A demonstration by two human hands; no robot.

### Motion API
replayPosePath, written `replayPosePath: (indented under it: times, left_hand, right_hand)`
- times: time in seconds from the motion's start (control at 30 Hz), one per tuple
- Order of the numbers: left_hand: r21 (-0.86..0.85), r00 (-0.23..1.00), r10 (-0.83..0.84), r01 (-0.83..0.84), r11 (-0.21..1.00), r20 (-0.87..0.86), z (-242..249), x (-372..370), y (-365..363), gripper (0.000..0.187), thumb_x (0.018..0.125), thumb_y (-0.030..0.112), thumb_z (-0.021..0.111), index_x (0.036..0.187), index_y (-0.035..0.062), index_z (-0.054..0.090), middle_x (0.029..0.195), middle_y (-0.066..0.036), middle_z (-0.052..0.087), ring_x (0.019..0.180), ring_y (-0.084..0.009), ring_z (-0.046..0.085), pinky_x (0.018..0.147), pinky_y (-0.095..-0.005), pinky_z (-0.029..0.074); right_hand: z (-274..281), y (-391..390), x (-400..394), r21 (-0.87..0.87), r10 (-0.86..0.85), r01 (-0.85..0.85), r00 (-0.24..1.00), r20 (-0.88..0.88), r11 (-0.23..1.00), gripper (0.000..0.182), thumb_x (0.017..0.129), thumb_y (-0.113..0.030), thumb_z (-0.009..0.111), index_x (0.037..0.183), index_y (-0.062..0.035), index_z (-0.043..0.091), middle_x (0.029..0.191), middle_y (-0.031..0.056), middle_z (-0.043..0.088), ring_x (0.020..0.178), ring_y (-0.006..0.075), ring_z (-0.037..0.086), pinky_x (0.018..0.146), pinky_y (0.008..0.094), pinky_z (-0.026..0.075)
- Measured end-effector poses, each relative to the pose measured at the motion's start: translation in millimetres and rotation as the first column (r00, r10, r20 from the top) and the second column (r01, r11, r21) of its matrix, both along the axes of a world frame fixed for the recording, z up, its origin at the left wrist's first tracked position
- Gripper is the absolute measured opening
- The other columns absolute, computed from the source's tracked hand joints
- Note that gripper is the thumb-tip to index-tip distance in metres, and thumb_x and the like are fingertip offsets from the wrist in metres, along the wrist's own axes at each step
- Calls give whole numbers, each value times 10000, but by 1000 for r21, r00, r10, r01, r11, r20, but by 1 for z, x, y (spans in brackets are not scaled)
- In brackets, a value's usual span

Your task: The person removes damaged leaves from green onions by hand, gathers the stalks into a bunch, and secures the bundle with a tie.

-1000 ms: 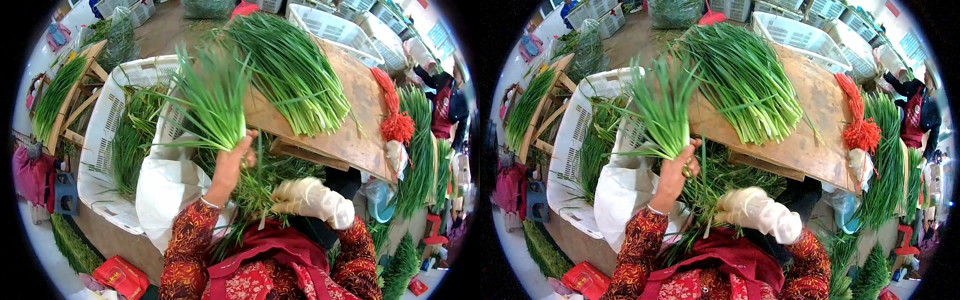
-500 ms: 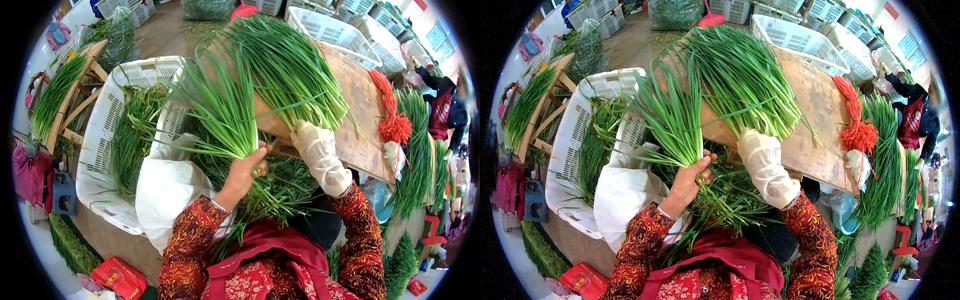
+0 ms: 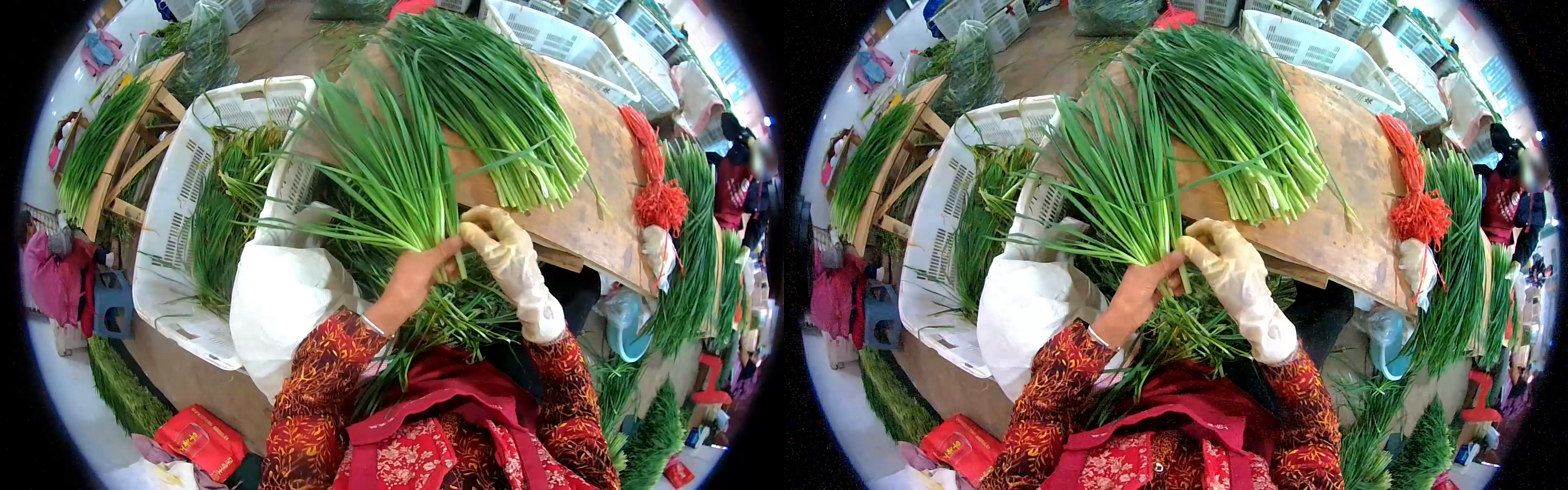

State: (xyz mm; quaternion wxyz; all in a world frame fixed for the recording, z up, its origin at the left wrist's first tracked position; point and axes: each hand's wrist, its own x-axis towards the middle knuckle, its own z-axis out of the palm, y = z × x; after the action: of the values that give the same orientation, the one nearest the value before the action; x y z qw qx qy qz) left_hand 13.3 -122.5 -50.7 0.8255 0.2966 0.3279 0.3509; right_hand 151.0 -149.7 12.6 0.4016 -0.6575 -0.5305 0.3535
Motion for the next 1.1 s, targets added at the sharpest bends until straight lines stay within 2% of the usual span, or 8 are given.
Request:
replayPosePath:
  times: [0.2,0.33,0.47,0.57,0.67,0.73,0.97,1.1]
  left_hand:
    - [33,993,92,-90,995,-78,3,2,0,251,863,228,552,1006,22,546,809,-27,576,633,-103,546,556,-230,456]
    - [13,999,25,-25,1000,21,10,-4,5,275,875,231,532,1060,27,520,960,-50,589,780,-128,582,629,-253,495]
    - [163,986,168,-162,973,-21,24,-20,19,308,890,221,499,1122,22,467,1101,-111,565,851,-171,608,683,-295,545]
    - [362,900,430,-425,830,70,35,-29,42,270,879,205,521,1085,38,470,1051,-127,572,710,-124,580,613,-289,529]
    - [216,914,322,-376,901,248,40,-27,44,213,875,189,529,1031,50,484,956,-92,579,585,-78,489,535,-259,450]
    - [-13,922,188,-195,981,338,38,-15,34,223,828,133,584,1001,25,492,885,-68,541,593,-90,482,563,-273,455]
    - [-57,982,91,-82,995,163,11,9,8,213,841,147,576,1016,53,501,867,-47,569,606,-92,488,558,-286,454]
    - [1,996,70,-71,998,56,0,8,7,269,833,192,597,1040,35,526,897,-45,587,640,-91,511,579,-285,469]
  right_hand:
    - [-12,5,-4,12,-124,126,987,-97,992,209,812,-147,615,938,15,575,794,62,606,671,120,546,624,235,454]
    - [-19,-14,-5,21,29,-20,744,-668,1000,144,865,-139,543,937,-17,567,840,43,617,678,97,540,657,235,454]
    - [-15,-40,9,-188,299,-446,804,-514,875,190,856,-191,563,922,-15,584,817,66,617,706,131,557,685,257,452]
    - [1,-42,16,-519,746,-587,646,163,621,311,816,-284,603,1060,-93,569,937,104,614,877,235,589,768,300,457]
    - [16,-24,26,-110,237,-210,857,458,971,295,793,-282,616,1017,-93,582,938,116,618,855,262,601,721,320,475]
    - [25,-1,31,21,-32,24,761,648,999,274,802,-318,573,944,-83,566,825,128,618,725,322,607,623,384,485]
    - [0,23,38,103,-109,39,475,873,994,159,780,-243,579,781,-84,571,659,117,596,613,307,597,546,383,478]
    - [11,-6,9,66,45,-113,773,632,991,152,782,-268,576,779,-116,572,686,97,597,615,287,600,561,379,476]
